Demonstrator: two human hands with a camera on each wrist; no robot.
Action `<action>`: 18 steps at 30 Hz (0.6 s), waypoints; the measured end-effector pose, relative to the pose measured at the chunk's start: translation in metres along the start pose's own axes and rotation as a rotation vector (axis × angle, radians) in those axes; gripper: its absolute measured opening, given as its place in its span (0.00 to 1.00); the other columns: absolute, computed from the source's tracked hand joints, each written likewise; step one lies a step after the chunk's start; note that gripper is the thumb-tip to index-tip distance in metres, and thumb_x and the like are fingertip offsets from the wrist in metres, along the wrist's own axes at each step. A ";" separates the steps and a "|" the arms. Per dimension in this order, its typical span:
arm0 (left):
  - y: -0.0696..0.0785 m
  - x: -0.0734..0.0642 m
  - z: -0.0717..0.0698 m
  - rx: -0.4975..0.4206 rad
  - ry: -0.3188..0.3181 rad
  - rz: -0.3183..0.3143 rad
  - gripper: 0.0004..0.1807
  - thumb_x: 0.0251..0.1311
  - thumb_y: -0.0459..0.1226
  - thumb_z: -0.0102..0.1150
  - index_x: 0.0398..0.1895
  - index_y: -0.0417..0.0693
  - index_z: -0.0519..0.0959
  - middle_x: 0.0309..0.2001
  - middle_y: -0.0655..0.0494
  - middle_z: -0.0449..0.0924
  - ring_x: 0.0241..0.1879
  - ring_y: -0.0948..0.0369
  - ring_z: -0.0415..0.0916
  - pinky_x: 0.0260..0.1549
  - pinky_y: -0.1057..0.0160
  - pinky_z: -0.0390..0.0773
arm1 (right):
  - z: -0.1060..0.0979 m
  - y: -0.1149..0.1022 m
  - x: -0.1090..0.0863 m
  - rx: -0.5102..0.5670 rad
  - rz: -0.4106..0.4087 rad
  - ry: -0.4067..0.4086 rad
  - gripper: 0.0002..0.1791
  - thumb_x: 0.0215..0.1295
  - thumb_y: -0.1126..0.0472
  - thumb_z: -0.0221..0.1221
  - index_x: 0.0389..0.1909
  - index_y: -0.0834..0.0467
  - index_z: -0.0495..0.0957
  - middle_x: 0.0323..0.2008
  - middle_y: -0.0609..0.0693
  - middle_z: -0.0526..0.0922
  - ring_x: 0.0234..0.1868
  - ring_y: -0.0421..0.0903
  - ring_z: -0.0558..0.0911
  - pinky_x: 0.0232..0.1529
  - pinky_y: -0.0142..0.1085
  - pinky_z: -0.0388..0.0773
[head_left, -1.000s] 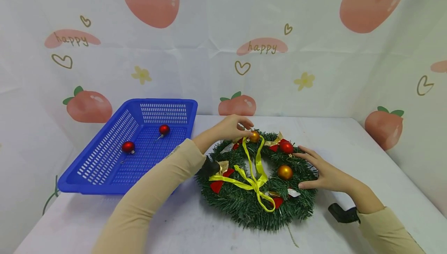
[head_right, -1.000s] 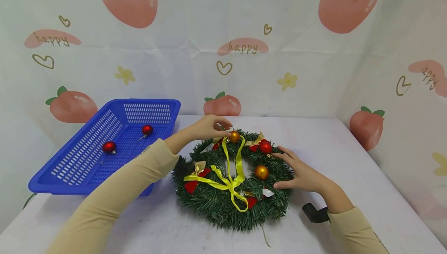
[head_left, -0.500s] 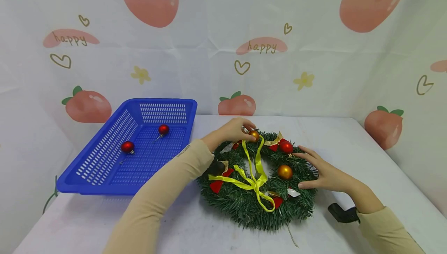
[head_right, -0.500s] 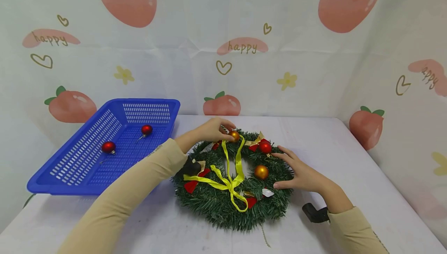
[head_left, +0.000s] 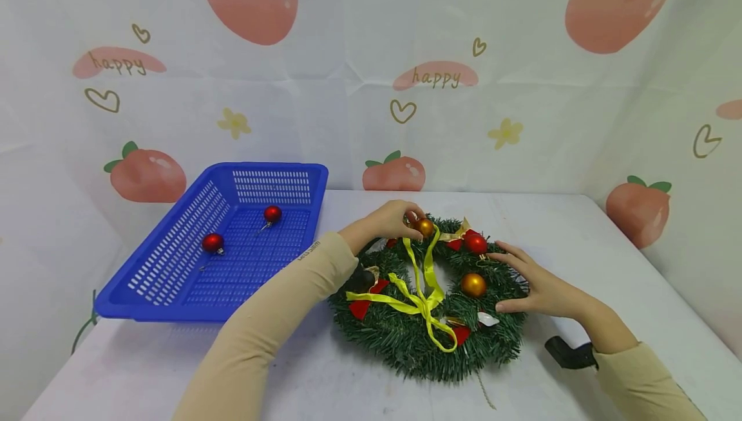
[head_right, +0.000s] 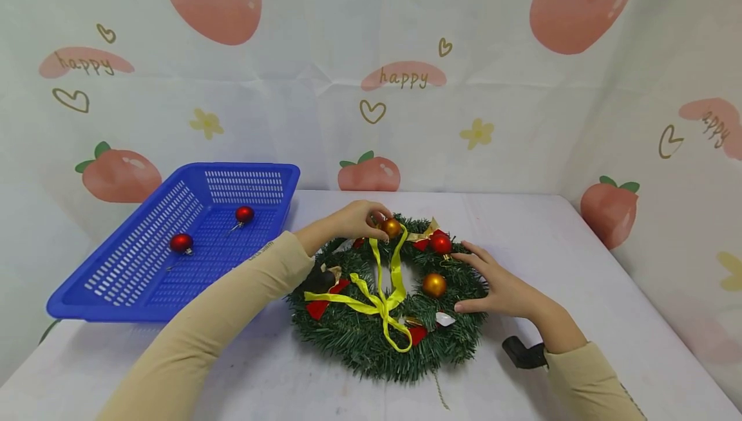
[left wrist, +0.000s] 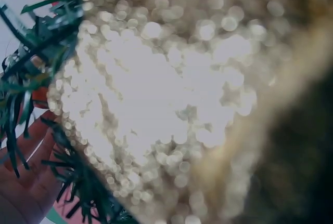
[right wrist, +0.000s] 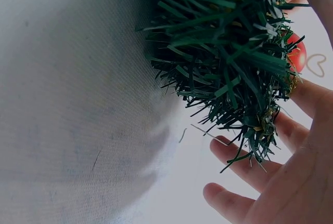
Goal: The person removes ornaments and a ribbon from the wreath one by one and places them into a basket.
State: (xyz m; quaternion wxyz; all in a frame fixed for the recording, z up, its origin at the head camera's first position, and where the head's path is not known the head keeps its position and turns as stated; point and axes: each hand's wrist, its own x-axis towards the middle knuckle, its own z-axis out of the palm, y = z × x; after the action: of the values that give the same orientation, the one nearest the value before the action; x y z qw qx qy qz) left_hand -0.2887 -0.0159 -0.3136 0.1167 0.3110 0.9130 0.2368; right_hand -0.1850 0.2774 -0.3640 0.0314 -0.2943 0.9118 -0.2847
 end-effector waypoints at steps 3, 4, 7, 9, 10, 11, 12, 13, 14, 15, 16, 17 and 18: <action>0.001 0.000 0.001 0.014 0.018 -0.015 0.23 0.58 0.42 0.62 0.56 0.45 0.73 0.52 0.46 0.78 0.48 0.54 0.78 0.47 0.61 0.79 | 0.000 0.000 0.000 0.000 -0.001 0.001 0.43 0.49 0.54 0.69 0.65 0.61 0.61 0.68 0.69 0.48 0.64 0.73 0.55 0.50 0.71 0.62; 0.002 0.000 0.002 0.018 0.025 -0.022 0.23 0.58 0.43 0.61 0.55 0.45 0.73 0.52 0.46 0.78 0.48 0.54 0.78 0.47 0.60 0.78 | 0.000 0.000 0.000 0.001 0.000 0.001 0.43 0.49 0.54 0.69 0.65 0.61 0.61 0.68 0.69 0.47 0.64 0.73 0.55 0.50 0.71 0.62; 0.002 -0.001 0.004 0.031 0.054 -0.037 0.22 0.58 0.44 0.61 0.53 0.45 0.74 0.51 0.47 0.78 0.50 0.54 0.76 0.48 0.59 0.78 | 0.000 0.000 0.000 -0.001 0.006 -0.002 0.43 0.49 0.54 0.69 0.65 0.61 0.61 0.68 0.69 0.47 0.64 0.73 0.55 0.50 0.71 0.62; 0.001 0.000 0.005 0.032 0.073 -0.043 0.21 0.58 0.44 0.61 0.51 0.44 0.75 0.50 0.48 0.79 0.50 0.54 0.76 0.48 0.59 0.78 | 0.000 0.000 0.000 -0.001 0.009 -0.003 0.43 0.49 0.54 0.69 0.65 0.60 0.61 0.68 0.69 0.47 0.64 0.73 0.55 0.50 0.71 0.63; 0.001 0.000 0.006 0.033 0.081 -0.043 0.20 0.58 0.44 0.61 0.51 0.44 0.75 0.50 0.48 0.79 0.50 0.54 0.76 0.48 0.59 0.78 | 0.000 0.000 0.000 -0.002 0.010 -0.004 0.43 0.49 0.54 0.69 0.65 0.60 0.61 0.68 0.69 0.47 0.64 0.72 0.55 0.50 0.71 0.63; 0.001 0.000 0.006 0.032 0.089 -0.043 0.19 0.58 0.44 0.61 0.50 0.44 0.75 0.49 0.48 0.79 0.50 0.54 0.76 0.48 0.59 0.78 | 0.000 0.000 0.000 -0.002 0.010 -0.003 0.43 0.49 0.54 0.69 0.65 0.60 0.61 0.68 0.69 0.47 0.64 0.72 0.55 0.50 0.71 0.63; 0.000 0.000 0.007 0.034 0.094 -0.041 0.19 0.58 0.44 0.61 0.49 0.44 0.75 0.49 0.48 0.79 0.50 0.54 0.76 0.48 0.59 0.78 | 0.000 0.000 0.000 -0.002 0.009 -0.003 0.43 0.49 0.54 0.69 0.65 0.60 0.61 0.68 0.69 0.47 0.64 0.72 0.55 0.50 0.71 0.63; 0.000 0.000 0.007 0.034 0.098 -0.039 0.19 0.58 0.43 0.61 0.49 0.44 0.76 0.49 0.47 0.79 0.49 0.54 0.76 0.48 0.59 0.78 | 0.000 0.000 0.000 -0.001 0.008 -0.002 0.43 0.49 0.54 0.69 0.64 0.60 0.61 0.68 0.69 0.47 0.64 0.72 0.55 0.49 0.71 0.63; 0.000 0.000 0.007 0.037 0.102 -0.037 0.18 0.58 0.43 0.61 0.49 0.44 0.76 0.49 0.47 0.79 0.49 0.54 0.76 0.48 0.59 0.78 | 0.000 0.000 0.000 -0.001 0.008 -0.001 0.43 0.49 0.54 0.69 0.64 0.60 0.61 0.68 0.69 0.47 0.64 0.72 0.55 0.49 0.71 0.63; 0.000 0.000 0.007 0.039 0.105 -0.035 0.18 0.58 0.43 0.61 0.49 0.44 0.76 0.49 0.48 0.79 0.49 0.55 0.77 0.47 0.60 0.78 | 0.000 0.000 0.000 -0.001 0.008 -0.002 0.43 0.49 0.54 0.69 0.64 0.60 0.61 0.68 0.69 0.47 0.64 0.72 0.55 0.49 0.71 0.63; 0.000 0.000 0.006 0.038 0.109 -0.034 0.18 0.58 0.43 0.61 0.49 0.44 0.76 0.48 0.48 0.79 0.49 0.54 0.77 0.47 0.59 0.78 | 0.000 0.000 0.000 -0.001 0.008 -0.002 0.43 0.49 0.54 0.69 0.64 0.60 0.61 0.68 0.69 0.47 0.64 0.72 0.55 0.49 0.71 0.63; 0.000 0.000 0.006 0.039 0.113 -0.035 0.18 0.58 0.43 0.61 0.49 0.44 0.76 0.48 0.48 0.80 0.48 0.55 0.77 0.47 0.59 0.78 | 0.000 0.000 0.000 -0.001 0.009 -0.003 0.43 0.49 0.54 0.69 0.64 0.60 0.61 0.68 0.69 0.47 0.64 0.73 0.55 0.49 0.71 0.63; 0.000 -0.001 0.005 0.040 0.115 -0.036 0.18 0.59 0.43 0.61 0.49 0.44 0.76 0.48 0.48 0.80 0.48 0.55 0.77 0.47 0.59 0.78 | 0.000 0.000 0.000 -0.001 0.010 -0.004 0.43 0.49 0.54 0.69 0.64 0.60 0.61 0.68 0.69 0.47 0.64 0.73 0.55 0.49 0.71 0.63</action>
State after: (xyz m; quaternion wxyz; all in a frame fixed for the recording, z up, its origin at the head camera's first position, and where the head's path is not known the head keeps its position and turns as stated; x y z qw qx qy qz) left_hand -0.2864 -0.0144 -0.3175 0.0618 0.2828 0.9281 0.2339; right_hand -0.1846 0.2773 -0.3644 0.0345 -0.2905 0.9132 -0.2836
